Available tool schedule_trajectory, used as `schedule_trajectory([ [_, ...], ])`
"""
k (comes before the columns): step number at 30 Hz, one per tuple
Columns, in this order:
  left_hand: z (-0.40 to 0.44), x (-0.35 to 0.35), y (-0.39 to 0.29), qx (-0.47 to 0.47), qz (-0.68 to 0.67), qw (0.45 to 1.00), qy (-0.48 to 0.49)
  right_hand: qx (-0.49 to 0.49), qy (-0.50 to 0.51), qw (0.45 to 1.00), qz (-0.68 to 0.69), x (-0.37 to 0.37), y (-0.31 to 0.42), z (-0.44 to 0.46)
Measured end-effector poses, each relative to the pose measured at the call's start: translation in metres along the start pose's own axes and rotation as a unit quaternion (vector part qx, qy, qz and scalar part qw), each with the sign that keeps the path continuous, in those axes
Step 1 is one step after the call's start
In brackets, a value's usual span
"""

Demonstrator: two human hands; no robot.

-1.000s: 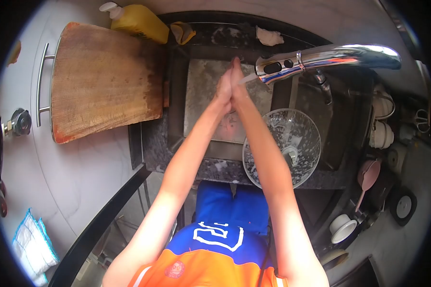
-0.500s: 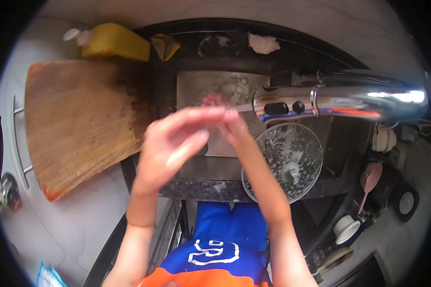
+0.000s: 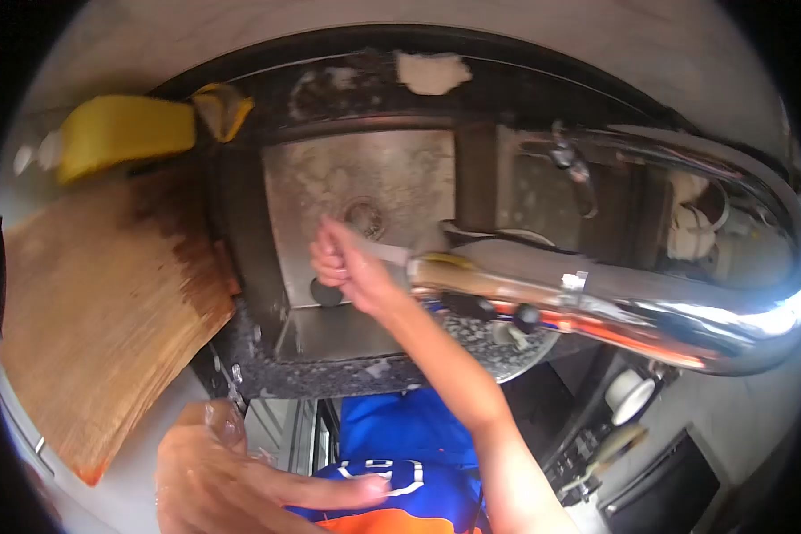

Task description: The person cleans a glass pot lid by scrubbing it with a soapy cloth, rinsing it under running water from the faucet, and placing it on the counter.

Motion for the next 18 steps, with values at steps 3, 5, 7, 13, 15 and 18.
schedule_trajectory([
  [3,0.011,0.016,0.007,-0.043,-0.114,0.992,0.034,-0.01,-0.023,1.0,0.017,-0.004,0.005,-0.004],
  [5,0.013,0.019,0.01,-0.058,-0.176,0.982,-0.039,0.001,-0.031,0.998,0.048,0.003,0.0,0.001],
  [7,0.011,0.013,0.008,-0.024,-0.13,0.991,-0.026,-0.051,-0.103,0.993,-0.019,0.0,0.011,-0.002],
  [13,-0.002,0.007,0.006,0.024,-0.018,0.996,-0.082,-0.066,-0.151,0.986,0.008,0.001,0.032,-0.01],
  [15,-0.001,0.007,0.011,0.017,-0.034,0.997,-0.071,-0.05,-0.066,0.996,0.035,0.013,0.033,-0.011],
  [18,0.003,0.01,0.017,0.011,-0.064,0.996,-0.057,-0.07,0.02,0.992,0.102,0.003,0.028,-0.005],
])
Point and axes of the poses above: each hand's wrist, its own z-axis towards the middle knuckle, its own x-axis out of the palm, y = z × x, the point moved 6 cm from there along z, towards the middle knuckle, and after that the axes turned 3 degrees about x, right-handed, at the moved point
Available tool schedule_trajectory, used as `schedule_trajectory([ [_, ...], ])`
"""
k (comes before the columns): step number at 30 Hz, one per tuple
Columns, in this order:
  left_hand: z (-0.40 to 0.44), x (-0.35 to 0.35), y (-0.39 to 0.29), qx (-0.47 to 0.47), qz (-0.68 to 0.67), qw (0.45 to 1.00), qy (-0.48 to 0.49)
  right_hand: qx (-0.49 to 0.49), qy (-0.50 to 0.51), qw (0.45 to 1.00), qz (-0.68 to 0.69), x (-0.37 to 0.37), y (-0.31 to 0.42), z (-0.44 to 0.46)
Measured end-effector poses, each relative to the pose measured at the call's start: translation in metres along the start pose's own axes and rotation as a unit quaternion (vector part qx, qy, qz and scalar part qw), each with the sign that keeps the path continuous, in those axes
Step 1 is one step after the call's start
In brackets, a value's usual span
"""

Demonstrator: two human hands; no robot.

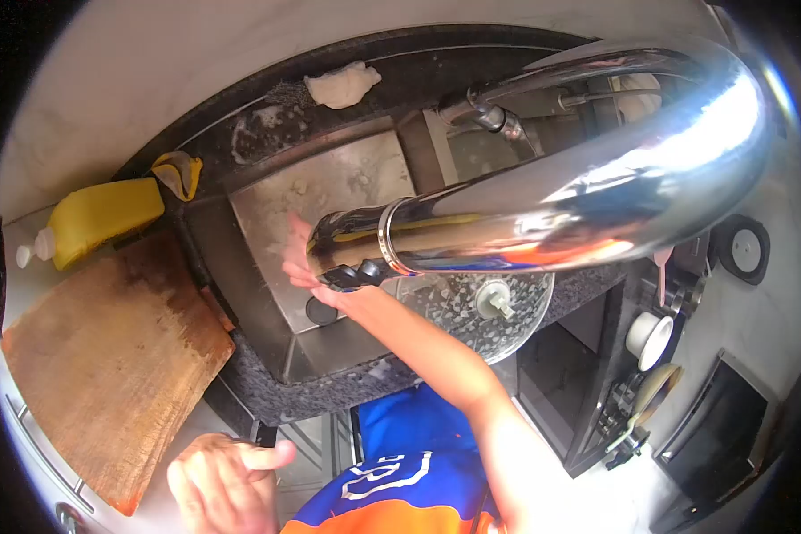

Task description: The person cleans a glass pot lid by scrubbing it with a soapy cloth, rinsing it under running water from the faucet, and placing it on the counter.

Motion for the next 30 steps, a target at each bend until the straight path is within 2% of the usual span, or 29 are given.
schedule_trajectory([
  [1,0.0,0.004,0.0,-0.002,-0.01,1.0,0.004,-0.007,0.098,0.991,0.086,0.0,-0.005,0.006],
  [5,0.002,0.013,0.0,-0.012,-0.062,0.998,-0.004,0.016,-0.009,0.997,-0.072,0.015,0.004,-0.008],
  [6,0.005,0.018,0.001,-0.014,-0.069,0.997,-0.005,0.028,0.034,0.999,-0.01,0.023,0.001,-0.006],
  [7,0.005,0.019,0.003,-0.015,-0.073,0.997,-0.005,0.033,0.038,0.999,-0.009,0.027,-0.003,-0.007],
  [8,0.005,0.019,0.004,-0.013,-0.071,0.997,-0.006,0.021,-0.02,0.998,-0.057,0.024,-0.003,-0.014],
  [10,0.002,0.016,0.003,-0.003,-0.063,0.998,-0.008,0.007,-0.002,0.992,-0.126,0.005,-0.001,-0.013],
  [11,0.0,0.014,0.005,-0.002,-0.061,0.998,-0.011,0.009,0.0,0.994,-0.112,-0.008,-0.005,-0.01],
  [13,-0.004,0.009,0.009,0.002,-0.07,0.997,-0.014,-0.022,0.096,0.991,-0.092,-0.013,0.002,-0.011],
  [14,-0.006,0.005,0.012,0.003,-0.079,0.997,-0.02,0.002,-0.005,0.994,-0.108,-0.024,0.0,-0.01],
  [15,-0.01,0.001,0.014,0.007,-0.094,0.995,-0.026,0.005,-0.071,0.991,-0.113,-0.001,0.007,-0.019],
  [17,-0.023,-0.014,0.019,0.014,-0.153,0.987,-0.046,-0.064,-0.036,0.995,-0.063,-0.034,-0.002,-0.004],
  [18,-0.029,-0.022,0.026,-0.002,-0.197,0.979,-0.058,-0.063,-0.031,0.996,-0.058,-0.026,-0.001,-0.007],
  [19,-0.044,-0.031,0.037,-0.045,-0.23,0.97,-0.069,-0.095,-0.023,0.98,-0.172,-0.017,0.009,-0.01],
  [20,-0.059,-0.036,0.058,-0.144,-0.207,0.963,-0.09,-0.127,-0.015,0.95,-0.283,-0.001,0.019,-0.017],
  [21,-0.076,-0.042,0.079,-0.242,-0.191,0.945,-0.107,-0.09,-0.083,0.925,-0.359,0.008,0.028,-0.029],
  [22,-0.096,-0.047,0.102,-0.374,-0.108,0.912,-0.128,-0.124,-0.096,0.89,-0.428,-0.008,0.035,-0.028],
  [23,-0.118,-0.048,0.129,-0.462,-0.002,0.862,-0.206,-0.156,-0.11,0.848,-0.494,-0.023,0.043,-0.029],
  [25,-0.148,-0.038,0.182,-0.516,0.075,0.794,-0.313,-0.191,-0.165,0.797,-0.549,-0.031,0.073,-0.061],
  [26,-0.159,-0.029,0.206,-0.52,0.125,0.791,-0.298,-0.214,-0.191,0.774,-0.565,-0.037,0.088,-0.08],
  [27,-0.178,-0.019,0.236,-0.549,0.177,0.762,-0.293,-0.256,-0.208,0.76,-0.561,-0.044,0.104,-0.101],
  [29,-0.176,0.008,0.262,-0.559,0.097,0.761,-0.315,-0.28,-0.254,0.725,-0.576,-0.054,0.135,-0.149],
  [30,-0.191,0.022,0.29,-0.549,-0.017,0.77,-0.326,-0.295,-0.281,0.715,-0.568,-0.064,0.151,-0.169],
])
Point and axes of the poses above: each hand's wrist, its own z-axis towards the middle knuckle, its own x-axis out of the palm, y = z × x, the point moved 6 cm from there along z, towards the middle knuckle, and after that the axes turned 3 degrees about x, right-handed, at the moved point
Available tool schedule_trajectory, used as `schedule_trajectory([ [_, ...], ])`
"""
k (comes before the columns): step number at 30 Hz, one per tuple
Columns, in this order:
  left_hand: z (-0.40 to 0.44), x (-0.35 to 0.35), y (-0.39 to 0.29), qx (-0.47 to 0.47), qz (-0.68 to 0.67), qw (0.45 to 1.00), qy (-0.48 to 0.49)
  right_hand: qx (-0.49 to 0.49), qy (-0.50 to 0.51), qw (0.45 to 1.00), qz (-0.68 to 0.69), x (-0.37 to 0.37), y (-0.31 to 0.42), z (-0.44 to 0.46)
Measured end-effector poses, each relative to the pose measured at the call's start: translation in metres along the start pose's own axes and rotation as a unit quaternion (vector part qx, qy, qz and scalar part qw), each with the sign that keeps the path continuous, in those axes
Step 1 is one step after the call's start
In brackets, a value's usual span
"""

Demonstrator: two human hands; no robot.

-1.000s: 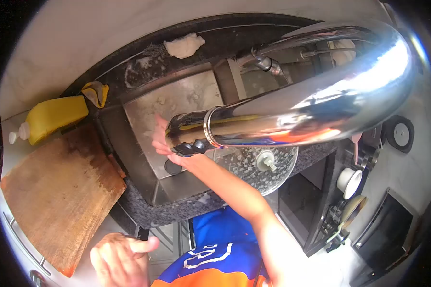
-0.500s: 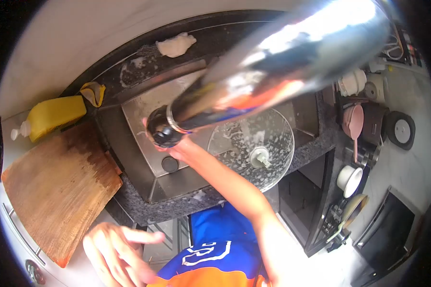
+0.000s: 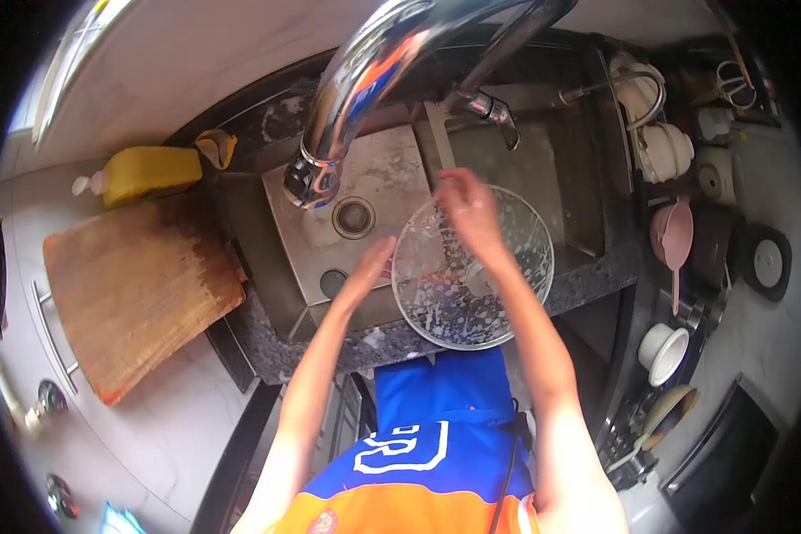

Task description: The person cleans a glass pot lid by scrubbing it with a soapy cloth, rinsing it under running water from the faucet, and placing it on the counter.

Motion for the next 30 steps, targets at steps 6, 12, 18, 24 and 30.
schedule_trajectory([
  [6,0.01,0.037,0.04,0.009,-0.25,0.968,0.018,0.027,-0.208,0.882,-0.422,-0.14,-0.056,-0.023],
  [12,-0.007,0.025,0.03,0.038,-0.259,0.965,-0.026,0.193,0.029,0.975,-0.111,-0.154,-0.148,-0.018],
  [18,-0.064,-0.05,-0.024,0.121,-0.251,0.949,-0.145,0.164,0.169,0.965,0.112,-0.085,-0.034,0.0],
  [24,-0.075,-0.127,-0.014,0.254,-0.401,0.852,-0.219,0.165,0.297,0.919,0.199,0.008,-0.016,0.04],
  [30,-0.085,-0.143,-0.026,0.274,-0.338,0.846,-0.309,0.143,0.193,0.951,0.194,0.064,-0.027,0.074],
])
Point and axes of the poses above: each hand's wrist, its own z-axis towards the middle knuckle, its own x-axis out of the palm, y = z × x, the point moved 6 cm from there along z, towards the middle knuckle, and after that the axes turned 3 degrees about x, right-handed, at the moved point
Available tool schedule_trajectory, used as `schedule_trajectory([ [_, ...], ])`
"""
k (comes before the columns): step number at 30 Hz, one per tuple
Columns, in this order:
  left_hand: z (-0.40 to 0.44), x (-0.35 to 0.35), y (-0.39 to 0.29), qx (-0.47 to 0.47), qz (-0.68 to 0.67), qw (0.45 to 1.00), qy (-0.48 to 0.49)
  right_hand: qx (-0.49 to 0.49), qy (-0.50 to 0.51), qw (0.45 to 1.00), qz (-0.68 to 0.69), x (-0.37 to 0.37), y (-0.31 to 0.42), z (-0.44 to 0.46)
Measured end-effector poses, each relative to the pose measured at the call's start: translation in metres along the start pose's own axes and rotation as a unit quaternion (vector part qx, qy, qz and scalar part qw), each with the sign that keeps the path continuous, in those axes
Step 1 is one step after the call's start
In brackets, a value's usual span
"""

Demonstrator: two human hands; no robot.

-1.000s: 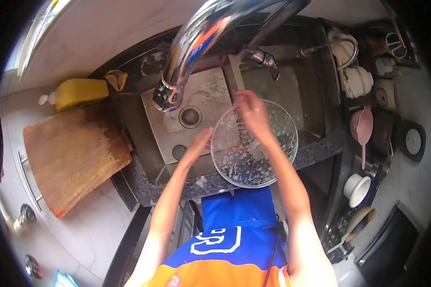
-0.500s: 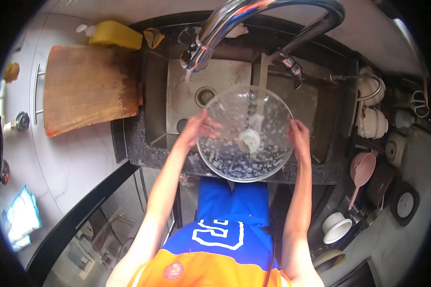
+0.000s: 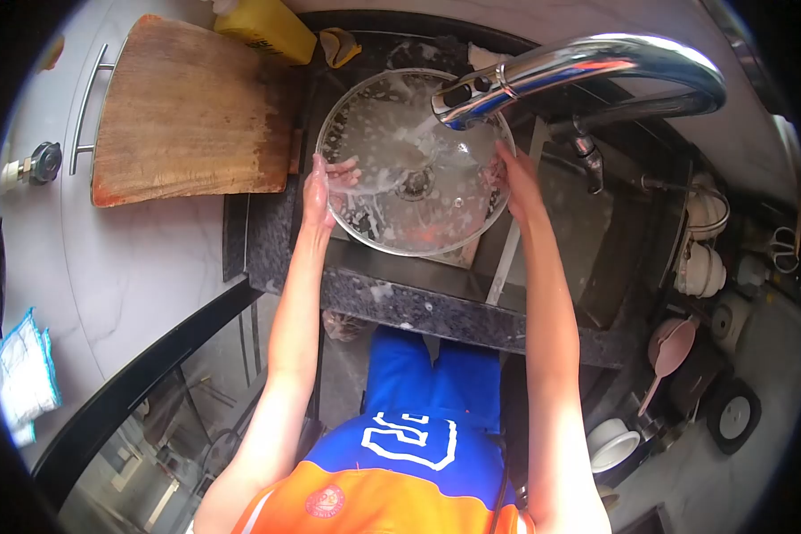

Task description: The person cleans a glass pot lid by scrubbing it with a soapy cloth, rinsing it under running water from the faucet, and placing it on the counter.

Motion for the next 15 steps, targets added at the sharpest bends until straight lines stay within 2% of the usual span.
schedule_trajectory([
  [5,-0.01,0.003,-0.032,0.02,0.041,0.999,-0.023,-0.015,-0.028,0.999,-0.013,0.017,-0.012,0.014],
  [7,-0.015,0.006,-0.051,0.072,0.072,0.995,-0.013,-0.018,-0.038,0.999,-0.018,0.027,-0.02,0.021],
  [9,-0.018,0.004,-0.062,0.091,0.069,0.993,0.004,-0.022,-0.089,0.992,-0.084,0.038,-0.028,0.032],
  [10,-0.02,0.004,-0.071,0.113,0.073,0.991,-0.004,-0.02,-0.09,0.993,-0.077,0.043,-0.033,0.042],
  [12,-0.026,0.004,-0.089,0.138,0.09,0.986,-0.026,-0.061,-0.092,0.97,-0.217,0.058,-0.037,0.057],
  [13,-0.027,0.002,-0.095,0.148,0.085,0.985,-0.032,-0.059,-0.092,0.972,-0.21,0.071,-0.037,0.053],
  [14,-0.028,0.002,-0.102,0.155,0.091,0.983,-0.038,-0.084,-0.126,0.952,-0.267,0.083,-0.031,0.05],
  [15,-0.03,0.001,-0.108,0.162,0.098,0.981,-0.043,-0.127,-0.108,0.948,-0.27,0.102,-0.015,0.036],
])
Point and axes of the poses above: each hand's wrist, its own z-axis towards the middle knuckle, its own x-axis out of the palm, y = z × x, the point moved 6 cm from there along z, towards the middle knuckle, and after that the axes turned 3 degrees about x, right-handed, at the moved point
